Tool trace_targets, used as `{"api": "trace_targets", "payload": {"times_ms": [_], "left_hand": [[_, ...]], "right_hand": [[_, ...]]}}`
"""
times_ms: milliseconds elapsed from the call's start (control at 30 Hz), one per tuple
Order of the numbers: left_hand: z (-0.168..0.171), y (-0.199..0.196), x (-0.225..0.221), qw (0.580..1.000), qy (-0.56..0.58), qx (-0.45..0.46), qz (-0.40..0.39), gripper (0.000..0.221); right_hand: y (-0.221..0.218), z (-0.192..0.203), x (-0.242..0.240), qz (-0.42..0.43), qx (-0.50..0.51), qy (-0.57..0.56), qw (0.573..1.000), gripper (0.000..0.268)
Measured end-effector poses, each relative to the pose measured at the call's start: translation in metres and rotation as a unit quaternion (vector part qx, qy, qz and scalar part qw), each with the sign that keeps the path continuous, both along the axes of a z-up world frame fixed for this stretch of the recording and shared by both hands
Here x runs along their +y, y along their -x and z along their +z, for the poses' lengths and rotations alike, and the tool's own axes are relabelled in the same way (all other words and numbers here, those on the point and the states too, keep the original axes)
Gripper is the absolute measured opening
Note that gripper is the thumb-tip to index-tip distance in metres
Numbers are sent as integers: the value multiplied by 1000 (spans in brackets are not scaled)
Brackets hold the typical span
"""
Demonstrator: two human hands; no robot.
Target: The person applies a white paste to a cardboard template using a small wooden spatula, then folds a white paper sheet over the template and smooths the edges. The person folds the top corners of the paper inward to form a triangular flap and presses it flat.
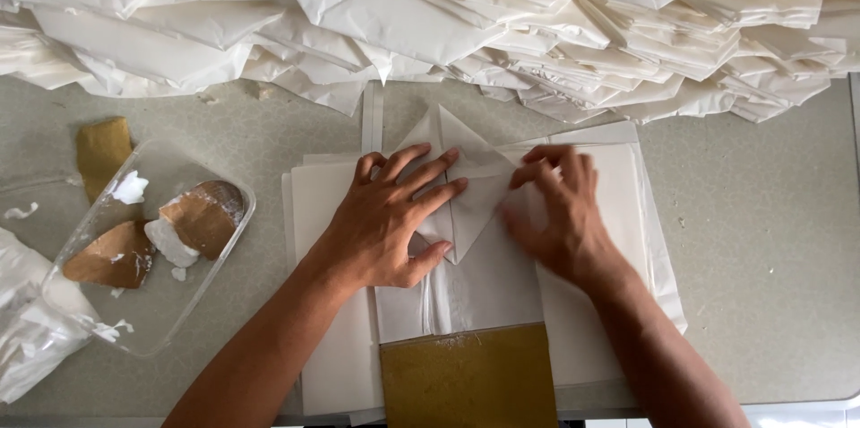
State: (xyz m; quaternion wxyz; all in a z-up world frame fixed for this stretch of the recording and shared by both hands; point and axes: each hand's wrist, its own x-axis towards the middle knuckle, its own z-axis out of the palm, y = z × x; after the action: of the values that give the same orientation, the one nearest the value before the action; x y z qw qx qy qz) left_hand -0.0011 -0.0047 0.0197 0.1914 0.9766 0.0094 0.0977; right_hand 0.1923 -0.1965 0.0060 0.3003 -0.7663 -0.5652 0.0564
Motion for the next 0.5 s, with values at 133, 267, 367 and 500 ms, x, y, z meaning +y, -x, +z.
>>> {"api": "trace_targets", "payload": {"times_ms": [133, 267, 367, 500], "left_hand": [[4, 0, 0, 1000, -3, -3, 7, 68], [4, 1, -1, 1000, -2, -1, 7, 67], [0, 0, 0, 1000, 1, -2, 7, 68], [-1, 0, 0, 1000, 2, -3, 4, 68]], "right_hand": [[33, 14, 8, 83, 60, 70, 992, 58], [25, 24, 11, 85, 75, 41, 993, 48], [10, 20, 5, -33, -108, 76, 991, 34], [9, 32, 3, -58, -161, 130, 977, 31]]}}
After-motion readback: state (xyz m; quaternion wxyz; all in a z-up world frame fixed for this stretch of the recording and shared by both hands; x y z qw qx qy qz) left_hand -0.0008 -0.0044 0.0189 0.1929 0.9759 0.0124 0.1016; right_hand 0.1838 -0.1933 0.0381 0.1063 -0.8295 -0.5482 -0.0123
